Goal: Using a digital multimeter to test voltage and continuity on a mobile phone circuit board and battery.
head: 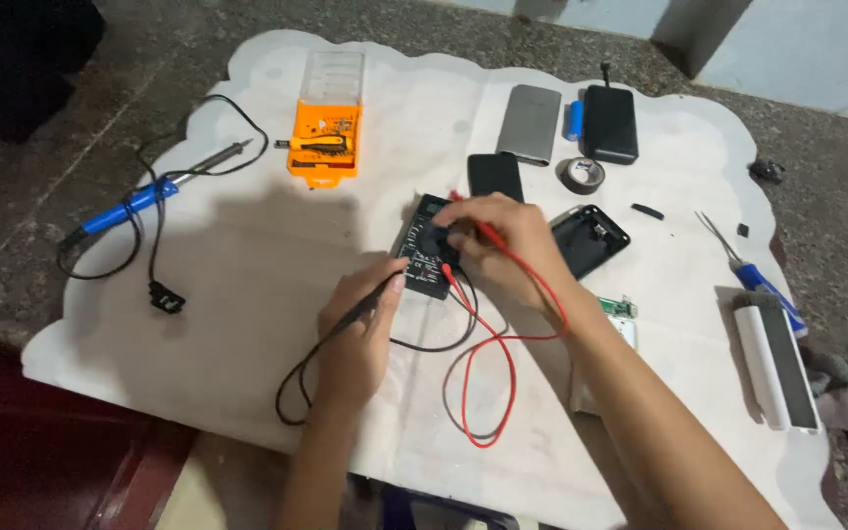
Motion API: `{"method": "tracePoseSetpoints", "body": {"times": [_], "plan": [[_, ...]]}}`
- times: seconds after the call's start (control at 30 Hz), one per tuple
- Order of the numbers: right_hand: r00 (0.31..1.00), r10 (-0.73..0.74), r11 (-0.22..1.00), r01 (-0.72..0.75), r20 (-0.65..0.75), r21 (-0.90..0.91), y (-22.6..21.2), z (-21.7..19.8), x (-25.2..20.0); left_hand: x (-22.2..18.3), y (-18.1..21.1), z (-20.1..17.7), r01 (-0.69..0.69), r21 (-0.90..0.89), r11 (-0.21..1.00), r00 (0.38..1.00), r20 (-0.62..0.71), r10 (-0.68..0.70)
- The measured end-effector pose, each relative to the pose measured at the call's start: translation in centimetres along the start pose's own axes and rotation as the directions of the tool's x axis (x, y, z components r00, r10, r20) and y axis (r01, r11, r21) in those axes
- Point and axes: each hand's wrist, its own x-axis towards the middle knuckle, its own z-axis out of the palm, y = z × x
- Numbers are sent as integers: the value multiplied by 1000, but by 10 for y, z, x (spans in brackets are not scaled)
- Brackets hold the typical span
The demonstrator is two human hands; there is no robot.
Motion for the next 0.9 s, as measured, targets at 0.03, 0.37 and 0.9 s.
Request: {"method": "tracePoseSetpoints", "body": {"times": [0.03, 0.37, 0.9], "plan": [[1000, -4, 1000, 4, 0, 3, 2, 6, 3, 0, 2, -1, -2, 3, 1000, 1000, -3, 2], [990, 104, 991, -111, 95, 73, 26, 21, 6, 1, 5, 3, 161, 139, 977, 987, -25, -159], [961, 254, 928, -212, -105, 306, 6, -18, 2, 5, 8, 0, 32, 93, 995, 998, -55, -27]]}}
